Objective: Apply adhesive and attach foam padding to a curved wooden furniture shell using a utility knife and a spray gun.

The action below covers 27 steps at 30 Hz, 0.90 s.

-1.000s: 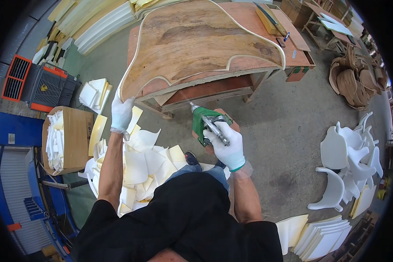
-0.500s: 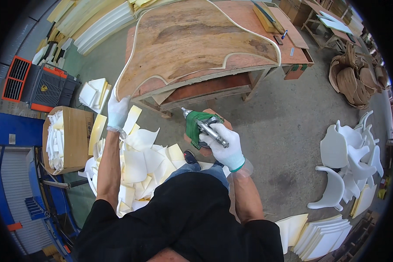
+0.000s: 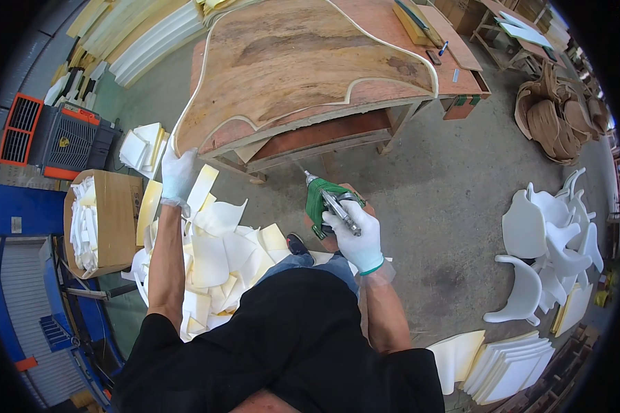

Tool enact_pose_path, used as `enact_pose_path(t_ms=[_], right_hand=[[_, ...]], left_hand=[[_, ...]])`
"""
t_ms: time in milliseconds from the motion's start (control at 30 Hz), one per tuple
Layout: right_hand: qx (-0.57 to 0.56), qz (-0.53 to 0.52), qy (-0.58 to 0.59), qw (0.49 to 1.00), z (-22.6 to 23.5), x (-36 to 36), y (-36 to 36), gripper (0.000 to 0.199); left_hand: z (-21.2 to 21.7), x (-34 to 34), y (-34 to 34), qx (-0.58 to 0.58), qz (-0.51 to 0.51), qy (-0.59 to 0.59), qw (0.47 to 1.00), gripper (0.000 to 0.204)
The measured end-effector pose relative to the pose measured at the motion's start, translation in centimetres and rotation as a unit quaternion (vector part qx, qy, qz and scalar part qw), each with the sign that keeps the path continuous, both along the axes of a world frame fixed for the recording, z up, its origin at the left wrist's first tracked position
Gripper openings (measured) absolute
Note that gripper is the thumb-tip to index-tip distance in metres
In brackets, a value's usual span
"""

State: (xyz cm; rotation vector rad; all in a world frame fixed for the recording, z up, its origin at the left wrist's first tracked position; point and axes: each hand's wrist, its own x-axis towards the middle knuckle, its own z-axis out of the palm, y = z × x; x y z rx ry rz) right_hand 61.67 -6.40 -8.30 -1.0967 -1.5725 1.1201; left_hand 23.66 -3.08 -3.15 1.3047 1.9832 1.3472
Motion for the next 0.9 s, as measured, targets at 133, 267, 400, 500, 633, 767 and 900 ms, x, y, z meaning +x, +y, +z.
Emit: enact_pose_path(t_ms=[133,267,400,500,633,767,900], right_hand=[[0.008,-0.002,-0.033,0.999,0.2,-0.1,0.1,0.021],[0.018,0.062,-0.005,0.998,1.1,0.2,0.6,0.022],[0.019,0.084,-0.008,0.996,1.2,0.2,0.6,0.022],[-0.008,0.053,-0.006,0.999,0.7,0.0,0.3,0.021],[-0.008,-0.011,-0.015,1.000,-1.1,0.4,0.1,0.019],[-0.006,-0.022,-0.043,0.999,-1.3,1.0,-0.2,0.019],[-0.016,-0.005,-0.027,1.000,-2.3,1.7,-0.6,0.019]], left_hand=[[-0.6,-0.5,0.2,0.006,-0.012,-0.016,1.000,0.056],[-0.2,0.0,0.2,-0.004,0.002,-0.008,1.000,0.057],[-0.2,-0.3,0.3,0.004,-0.009,-0.012,1.000,0.057],[0.1,-0.2,0.3,0.003,-0.013,-0.014,1.000,0.056],[0.5,0.3,0.0,0.009,-0.011,-0.019,1.000,0.056],[0.3,0.2,0.0,0.008,-0.009,-0.018,1.000,0.056],[0.9,0.7,0.2,-0.016,0.007,0.005,1.000,0.057]])
